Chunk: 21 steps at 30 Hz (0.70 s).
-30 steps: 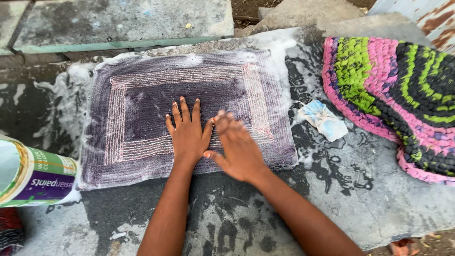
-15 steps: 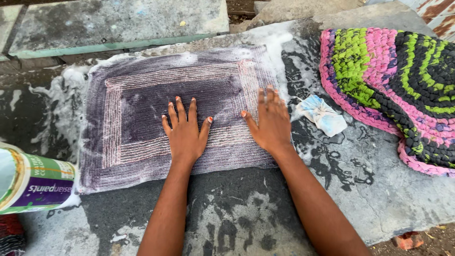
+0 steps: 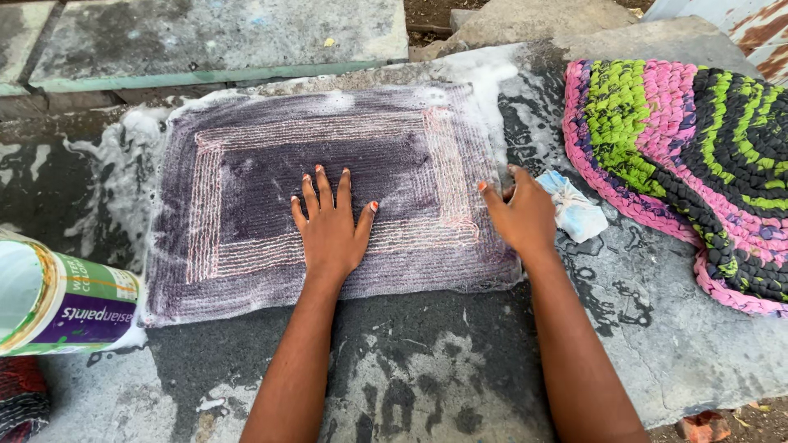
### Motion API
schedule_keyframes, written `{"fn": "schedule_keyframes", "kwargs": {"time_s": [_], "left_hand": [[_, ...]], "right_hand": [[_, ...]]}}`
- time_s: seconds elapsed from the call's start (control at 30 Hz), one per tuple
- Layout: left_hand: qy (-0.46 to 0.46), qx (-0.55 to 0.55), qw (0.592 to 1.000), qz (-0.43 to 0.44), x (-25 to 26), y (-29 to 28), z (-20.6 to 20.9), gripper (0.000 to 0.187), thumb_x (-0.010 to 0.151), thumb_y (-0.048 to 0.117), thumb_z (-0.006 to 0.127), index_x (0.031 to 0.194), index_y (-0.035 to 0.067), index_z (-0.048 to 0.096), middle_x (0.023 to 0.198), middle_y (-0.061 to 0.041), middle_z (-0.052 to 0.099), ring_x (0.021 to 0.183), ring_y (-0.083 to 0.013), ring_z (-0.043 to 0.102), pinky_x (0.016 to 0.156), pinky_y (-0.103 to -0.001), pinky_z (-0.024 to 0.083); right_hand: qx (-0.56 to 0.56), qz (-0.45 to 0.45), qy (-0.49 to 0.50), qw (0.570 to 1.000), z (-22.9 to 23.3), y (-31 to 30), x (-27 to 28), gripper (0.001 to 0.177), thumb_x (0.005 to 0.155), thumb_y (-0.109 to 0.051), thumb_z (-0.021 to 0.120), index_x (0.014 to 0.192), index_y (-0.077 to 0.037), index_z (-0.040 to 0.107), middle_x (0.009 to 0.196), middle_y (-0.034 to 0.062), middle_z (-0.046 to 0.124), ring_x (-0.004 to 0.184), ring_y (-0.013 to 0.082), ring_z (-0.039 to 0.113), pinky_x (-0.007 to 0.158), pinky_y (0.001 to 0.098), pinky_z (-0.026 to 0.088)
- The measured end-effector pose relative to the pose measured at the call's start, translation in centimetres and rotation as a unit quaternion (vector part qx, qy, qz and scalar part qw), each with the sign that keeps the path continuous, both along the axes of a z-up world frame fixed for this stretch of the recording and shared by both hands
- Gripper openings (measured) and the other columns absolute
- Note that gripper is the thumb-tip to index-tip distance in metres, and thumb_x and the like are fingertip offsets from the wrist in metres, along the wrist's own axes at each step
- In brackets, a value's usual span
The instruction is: The person washes a mat by hand, applying soapy water from a small container, scrubbing the surface, and then folding and squeezing the mat to remove excess water.
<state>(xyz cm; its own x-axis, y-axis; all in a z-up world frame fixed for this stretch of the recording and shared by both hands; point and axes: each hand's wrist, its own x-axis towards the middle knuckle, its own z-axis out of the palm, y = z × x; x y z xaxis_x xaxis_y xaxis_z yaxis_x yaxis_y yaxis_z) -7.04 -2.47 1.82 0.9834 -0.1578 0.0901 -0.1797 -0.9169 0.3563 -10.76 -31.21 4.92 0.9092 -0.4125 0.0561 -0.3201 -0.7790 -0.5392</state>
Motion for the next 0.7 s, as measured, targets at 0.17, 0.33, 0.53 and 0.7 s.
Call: {"fn": "schedule_keyframes", "kwargs": {"time_s": [0.17, 0.33, 0.53, 0.7], "left_hand": [[-0.001, 0.014, 1.0, 0.002, 0.1, -0.1, 0.1, 0.074, 0.101, 0.057, 0.043, 0.158, 0.011, 0.033, 0.165, -0.027, 0.017, 0.154, -0.0453, 0.009, 0.119, -0.065, 0.006], [-0.005, 0.008, 1.0, 0.002, 0.0, -0.1, 0.1, 0.073, 0.101, 0.055, 0.044, 0.158, 0.01, 0.034, 0.165, -0.028, 0.018, 0.154, -0.0457, 0.01, 0.119, -0.065, 0.007], [-0.002, 0.034, 0.999, -0.008, 0.1, 0.2, 0.2, 0.068, 0.095, 0.043, 0.055, 0.147, 0.0, 0.043, 0.166, -0.028, 0.018, 0.154, -0.0478, 0.012, 0.119, -0.066, 0.009], [-0.014, 0.015, 1.0, -0.011, 0.0, 0.2, 0.0, 0.068, 0.091, 0.035, 0.057, 0.147, -0.003, 0.043, 0.164, -0.028, 0.02, 0.153, -0.0481, 0.012, 0.118, -0.067, 0.01]], "right_hand": [[0.052, 0.046, -0.025, 0.997, -0.4, 0.9, 0.2, 0.06, 0.087, -0.033, 0.076, 0.139, -0.004, 0.063, 0.089, 0.0148, 0.074, 0.074, 0.0269, 0.071, 0.068, 0.038, 0.054], [0.248, 0.145, 0.028, 0.957, 0.0, 5.4, -0.6, 0.046, 0.089, -0.016, 0.068, 0.134, -0.006, 0.061, 0.118, 0.0128, 0.068, 0.082, 0.0225, 0.07, 0.069, 0.0372, 0.061], [0.295, 0.353, -0.001, 0.888, 0.8, 11.1, -2.4, 0.055, 0.093, -0.009, 0.064, 0.147, -0.012, 0.053, 0.125, 0.0125, 0.063, 0.096, 0.0175, 0.07, 0.081, 0.0319, 0.062], [0.187, 0.297, -0.147, 0.925, 2.4, 9.5, -2.7, 0.039, 0.095, -0.014, 0.06, 0.133, -0.01, 0.067, 0.128, 0.0132, 0.066, 0.111, 0.0254, 0.069, 0.092, 0.0405, 0.059]]}}
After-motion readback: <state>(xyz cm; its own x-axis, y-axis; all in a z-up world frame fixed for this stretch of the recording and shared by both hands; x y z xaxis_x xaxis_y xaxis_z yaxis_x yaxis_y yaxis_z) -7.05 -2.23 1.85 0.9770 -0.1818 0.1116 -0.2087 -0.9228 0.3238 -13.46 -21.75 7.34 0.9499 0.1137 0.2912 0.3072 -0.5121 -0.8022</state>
